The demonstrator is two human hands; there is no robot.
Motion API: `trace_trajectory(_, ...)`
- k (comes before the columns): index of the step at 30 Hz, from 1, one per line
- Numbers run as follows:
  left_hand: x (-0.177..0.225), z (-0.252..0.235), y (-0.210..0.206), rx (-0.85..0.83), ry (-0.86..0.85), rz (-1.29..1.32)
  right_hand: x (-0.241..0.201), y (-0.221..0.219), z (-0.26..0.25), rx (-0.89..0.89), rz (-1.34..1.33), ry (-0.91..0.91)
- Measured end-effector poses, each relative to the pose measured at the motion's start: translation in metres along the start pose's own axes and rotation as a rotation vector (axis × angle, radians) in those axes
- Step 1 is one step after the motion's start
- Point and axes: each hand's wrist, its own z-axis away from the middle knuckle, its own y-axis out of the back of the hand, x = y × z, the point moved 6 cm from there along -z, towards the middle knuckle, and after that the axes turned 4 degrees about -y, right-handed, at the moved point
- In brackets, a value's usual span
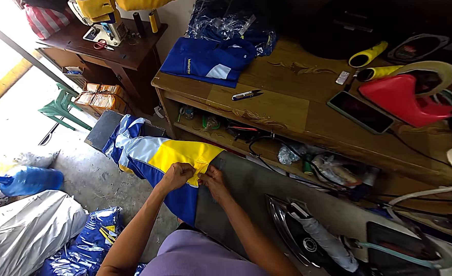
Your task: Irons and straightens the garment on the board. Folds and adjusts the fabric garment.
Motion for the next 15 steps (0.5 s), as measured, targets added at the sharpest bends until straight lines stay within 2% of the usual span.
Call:
trace_trajectory(6,0.001,0.003,-0.010,0.144,-0.004,0.045,-0.002,0.001,0.001,-0.018,-0.065,-0.013)
trace_trajectory(12,0.007,0.011,-0.017,0.253,-0.021,-0.110,-0.002,0.002,0.002,-0.068,-0.139,0.007)
trace_trajectory(15,0.009,0.011,-0.021,0.270,-0.062,-0.185,-0.003,0.002,0.002,-0.055,-0.089,0.012)
